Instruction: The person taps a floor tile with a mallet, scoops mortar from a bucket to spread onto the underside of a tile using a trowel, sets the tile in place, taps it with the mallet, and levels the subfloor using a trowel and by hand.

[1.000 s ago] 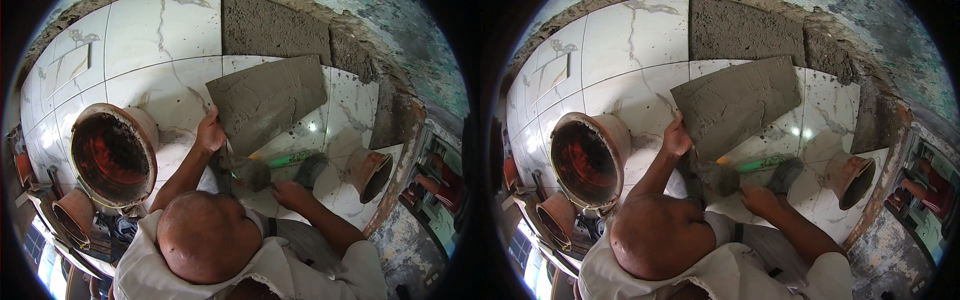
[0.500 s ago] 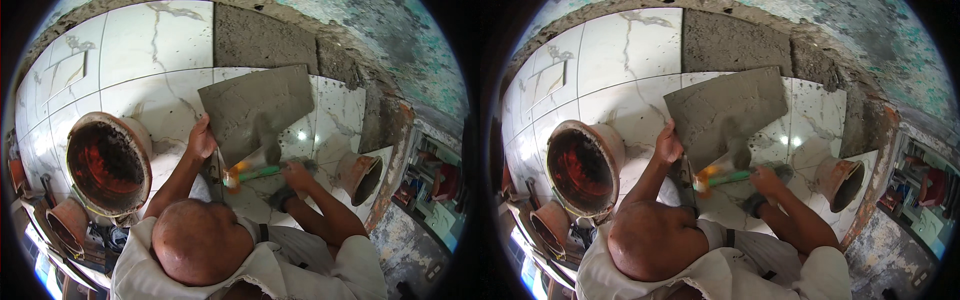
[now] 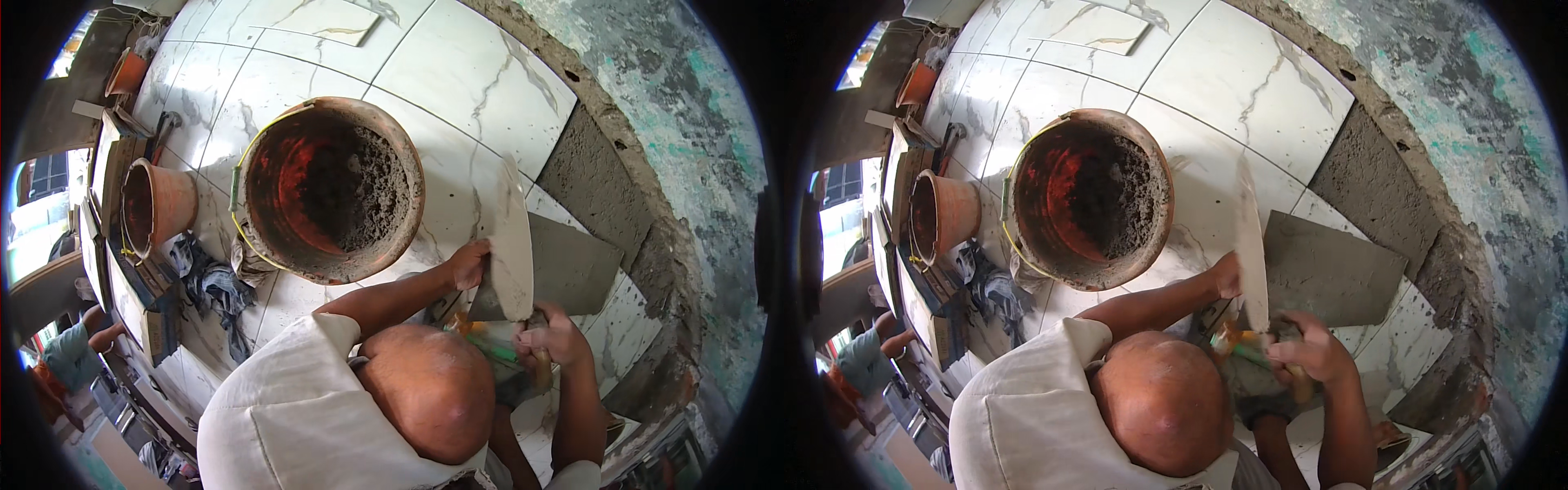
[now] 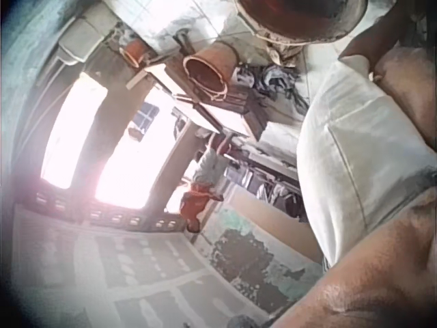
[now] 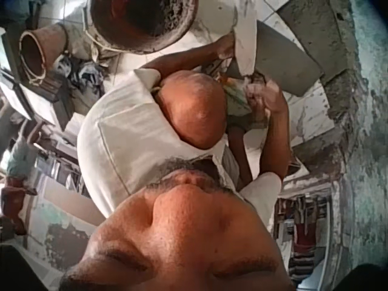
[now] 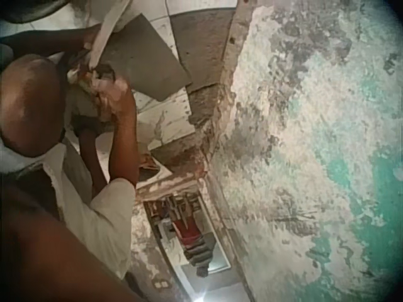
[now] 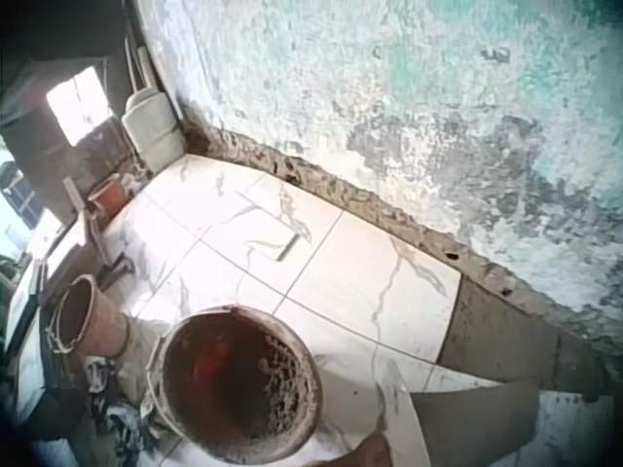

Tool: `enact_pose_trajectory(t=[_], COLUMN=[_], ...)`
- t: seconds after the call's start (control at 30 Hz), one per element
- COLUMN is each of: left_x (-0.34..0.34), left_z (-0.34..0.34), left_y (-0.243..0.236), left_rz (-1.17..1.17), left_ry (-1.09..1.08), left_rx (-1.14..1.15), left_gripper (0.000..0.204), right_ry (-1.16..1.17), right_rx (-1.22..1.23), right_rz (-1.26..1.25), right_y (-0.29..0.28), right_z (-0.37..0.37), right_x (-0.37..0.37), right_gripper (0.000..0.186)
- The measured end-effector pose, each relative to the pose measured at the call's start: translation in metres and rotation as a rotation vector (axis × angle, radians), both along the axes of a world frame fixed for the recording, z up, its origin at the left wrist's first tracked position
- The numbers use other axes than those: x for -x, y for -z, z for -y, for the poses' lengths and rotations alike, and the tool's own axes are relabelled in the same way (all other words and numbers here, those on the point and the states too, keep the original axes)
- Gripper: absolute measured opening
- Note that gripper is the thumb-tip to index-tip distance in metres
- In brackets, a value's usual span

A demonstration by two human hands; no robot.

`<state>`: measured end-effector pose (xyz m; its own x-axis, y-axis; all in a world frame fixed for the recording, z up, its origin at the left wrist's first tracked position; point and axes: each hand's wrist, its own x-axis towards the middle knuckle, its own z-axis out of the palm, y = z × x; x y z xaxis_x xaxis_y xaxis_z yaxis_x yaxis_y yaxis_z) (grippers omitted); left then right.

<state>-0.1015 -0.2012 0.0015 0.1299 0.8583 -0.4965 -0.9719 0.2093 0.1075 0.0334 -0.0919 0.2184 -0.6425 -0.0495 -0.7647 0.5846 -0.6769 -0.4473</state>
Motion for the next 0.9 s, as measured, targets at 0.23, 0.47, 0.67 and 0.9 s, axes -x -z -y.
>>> enact_pose_trajectory(t=[0.23, 0.47, 0.67, 0.9], left_x=[-0.009, 0.002, 0.002, 0.01], left_z=[0.014, 0.012, 0.004, 0.005], left_y=[0.027, 0.047, 0.031, 0.028], left_rz=[-0.18, 0.108, -0.112, -0.273], left_ry=[-0.126, 0.145, 0.209, 0.319], left_rx=[-0.426, -0.533, -0.151, -0.01], left_gripper=[0.045, 0.051, 0.053, 0.049], right_ry=[0.179, 0.63, 1.095, 1.459], right_rx=[0.543, -0.365, -0.955, -0.564], right_rz=[-0.285, 0.326, 1.097, 1.331], right_y=[-0.006, -0.082, -0.096, 0.004], right_z=[-0.006, -0.035, 0.131, 0.239], right_x=[0.025, -0.211, -0.394, -0.507], right_gripper=[0.028, 0.034, 0.016, 0.008])
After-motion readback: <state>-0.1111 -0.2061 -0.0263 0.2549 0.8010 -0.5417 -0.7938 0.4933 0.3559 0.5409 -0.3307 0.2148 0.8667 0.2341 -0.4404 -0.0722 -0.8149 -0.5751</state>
